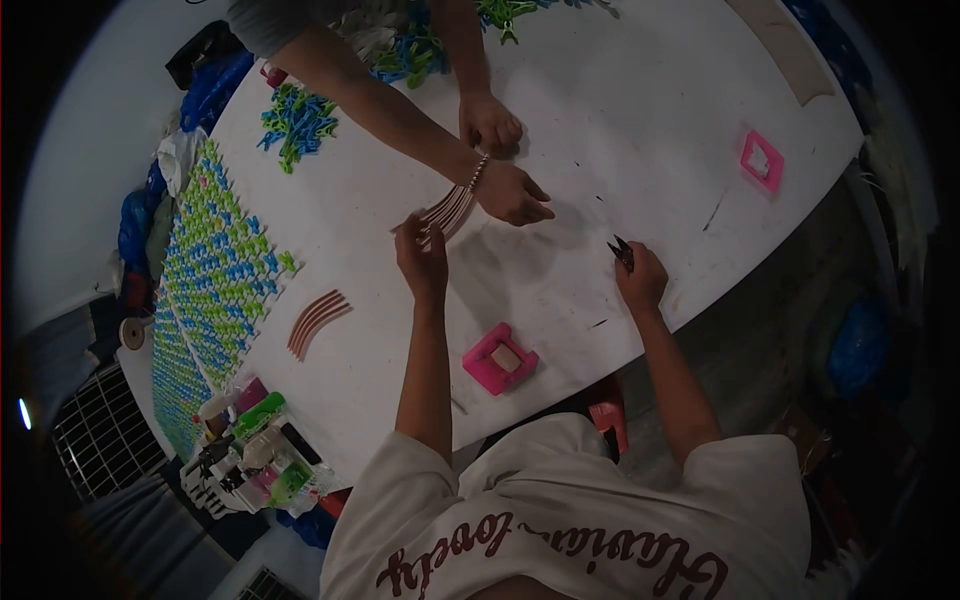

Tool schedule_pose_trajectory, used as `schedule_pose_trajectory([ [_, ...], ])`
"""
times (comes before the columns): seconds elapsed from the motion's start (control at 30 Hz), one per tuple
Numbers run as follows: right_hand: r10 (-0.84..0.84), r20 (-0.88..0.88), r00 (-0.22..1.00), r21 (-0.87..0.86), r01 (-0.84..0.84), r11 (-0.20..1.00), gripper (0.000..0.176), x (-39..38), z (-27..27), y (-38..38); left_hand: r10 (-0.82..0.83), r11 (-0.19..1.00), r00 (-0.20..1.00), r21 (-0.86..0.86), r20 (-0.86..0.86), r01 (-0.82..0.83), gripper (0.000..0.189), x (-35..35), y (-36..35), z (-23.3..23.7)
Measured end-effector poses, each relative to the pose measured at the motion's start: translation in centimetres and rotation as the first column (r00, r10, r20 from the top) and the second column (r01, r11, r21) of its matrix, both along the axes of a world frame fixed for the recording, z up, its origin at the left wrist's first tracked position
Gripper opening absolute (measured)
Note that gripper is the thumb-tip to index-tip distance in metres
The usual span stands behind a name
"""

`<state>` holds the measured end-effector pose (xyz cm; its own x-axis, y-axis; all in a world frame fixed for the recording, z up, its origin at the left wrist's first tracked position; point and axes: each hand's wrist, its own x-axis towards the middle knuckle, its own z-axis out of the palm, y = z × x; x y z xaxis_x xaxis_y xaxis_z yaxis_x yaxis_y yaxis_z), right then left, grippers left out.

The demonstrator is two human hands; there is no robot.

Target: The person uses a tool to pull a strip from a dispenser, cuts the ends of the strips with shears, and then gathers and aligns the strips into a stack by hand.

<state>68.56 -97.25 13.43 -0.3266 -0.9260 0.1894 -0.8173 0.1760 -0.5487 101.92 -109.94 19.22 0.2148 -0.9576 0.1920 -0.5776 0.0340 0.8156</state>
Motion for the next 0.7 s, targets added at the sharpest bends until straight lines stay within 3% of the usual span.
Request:
schedule_pose_trajectory([
  [0.17, -0.048, 0.117, 0.992, 0.076, 0.039, 0.996, 0.017, 0.5, -0.3, -0.3, 0.060, 0.998, 0.970, 0.015, 0.235, -0.065, 0.031, 7.1, 10.3, 5.2],
  [0.2, -0.110, 0.393, 0.913, 0.053, 0.097, 0.994, 0.019, 1.1, -0.4, -1.0, 0.085, 0.995, 0.962, 0.024, 0.258, -0.094, 0.032, 8.9, 12.7, 5.4],
  [0.23, -0.154, 0.638, 0.754, 0.050, 0.159, 0.986, 0.024, 1.8, -0.4, -1.7, 0.149, 0.983, 0.956, 0.069, 0.252, -0.171, 0.031, 10.7, 15.4, 5.4],
  [0.27, -0.146, 0.638, 0.756, 0.046, 0.152, 0.987, 0.024, 2.4, -0.2, -2.5, 0.211, 0.963, 0.946, 0.111, 0.246, -0.244, 0.031, 12.4, 17.9, 5.2],
  [0.33, -0.116, 0.787, 0.606, 0.091, 0.071, 0.993, 0.037, 3.6, 0.4, -4.1, 0.297, 0.928, 0.925, 0.156, 0.238, -0.338, 0.032, 15.1, 22.8, 4.8],
  [0.37, -0.112, 0.784, 0.610, 0.089, 0.068, 0.994, 0.037, 4.2, 1.1, -4.8, 0.370, 0.885, 0.898, 0.202, 0.237, -0.419, 0.032, 15.9, 24.9, 4.4],
  [0.43, -0.174, 0.900, 0.400, 0.195, -0.011, 0.981, 0.039, 5.4, 2.8, -5.9, 0.454, 0.840, 0.869, 0.229, 0.198, -0.491, 0.033, 16.8, 28.7, 3.5],
  [0.57, 0.003, 0.866, 0.500, 0.113, -0.202, 0.973, 0.039, 7.0, 2.6, -7.2, 0.595, 0.738, 0.782, 0.258, 0.187, -0.623, 0.037, 17.3, 33.5, 2.1],
  [0.63, -0.093, 0.954, 0.286, 0.141, -0.150, 0.979, 0.036, 7.8, 4.7, -6.8, 0.612, 0.726, 0.772, 0.265, 0.174, -0.635, 0.037, 17.1, 33.9, 1.3],
  [0.7, -0.103, 0.925, 0.367, 0.190, -0.211, 0.959, 0.039, 7.4, 4.4, -6.7, 0.630, 0.707, 0.759, 0.284, 0.164, -0.648, 0.038, 16.9, 34.3, 0.6],
])
